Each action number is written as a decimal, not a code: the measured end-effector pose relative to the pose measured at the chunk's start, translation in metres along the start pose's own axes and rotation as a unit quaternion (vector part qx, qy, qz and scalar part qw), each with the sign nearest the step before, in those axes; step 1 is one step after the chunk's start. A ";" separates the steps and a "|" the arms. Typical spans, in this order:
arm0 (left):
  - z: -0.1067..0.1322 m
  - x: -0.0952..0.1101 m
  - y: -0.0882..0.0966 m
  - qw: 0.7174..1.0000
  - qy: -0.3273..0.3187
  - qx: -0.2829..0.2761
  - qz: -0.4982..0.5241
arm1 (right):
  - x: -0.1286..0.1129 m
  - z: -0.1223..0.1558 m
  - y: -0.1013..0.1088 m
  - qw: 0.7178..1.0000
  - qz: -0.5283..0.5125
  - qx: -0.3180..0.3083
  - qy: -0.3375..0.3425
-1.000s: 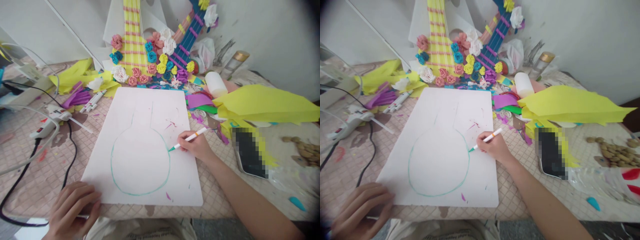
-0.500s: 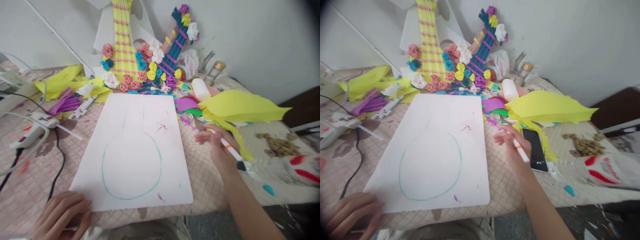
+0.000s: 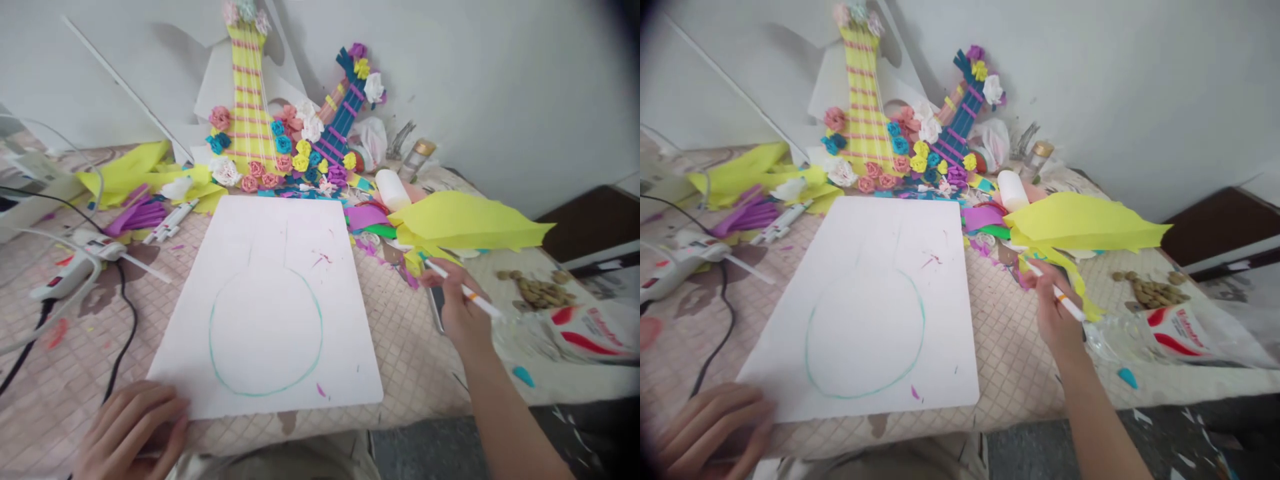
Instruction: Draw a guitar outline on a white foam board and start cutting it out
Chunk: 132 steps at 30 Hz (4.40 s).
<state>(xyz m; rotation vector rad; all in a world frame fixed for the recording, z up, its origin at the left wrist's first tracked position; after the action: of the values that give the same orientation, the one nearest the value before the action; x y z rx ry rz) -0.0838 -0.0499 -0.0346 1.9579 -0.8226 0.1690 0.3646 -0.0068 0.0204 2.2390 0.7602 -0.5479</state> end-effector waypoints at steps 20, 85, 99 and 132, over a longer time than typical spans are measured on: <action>0.005 0.007 -0.001 1.000 -0.019 -0.010 -0.004 | -0.037 -0.017 -0.201 0.911 -0.331 -0.194 -0.152; -0.014 0.025 -0.016 0.989 0.002 -0.143 -0.032 | -0.129 0.019 -0.182 0.956 -0.168 -0.217 0.109; -0.015 0.027 -0.015 0.990 -0.006 -0.138 -0.033 | -0.133 0.021 -0.184 0.943 -0.201 -0.239 0.116; -0.009 0.024 -0.019 0.989 -0.005 -0.147 -0.025 | -0.122 0.027 -0.187 0.929 -0.233 -0.281 0.052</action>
<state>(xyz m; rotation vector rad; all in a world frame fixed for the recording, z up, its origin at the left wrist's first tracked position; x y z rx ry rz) -0.0517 -0.0479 -0.0335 1.7007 -0.7577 0.0072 0.1478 0.0389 -0.0173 1.5631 1.3319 -0.3642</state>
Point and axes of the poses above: each hand's wrist, its own z-axis away from the middle knuckle, its own y-axis out of the back of the hand, x = y × z, the point moved 7 cm from there along -z, towards the middle knuckle, and after that the axes turned 15 degrees about y, right-handed, at the moved point
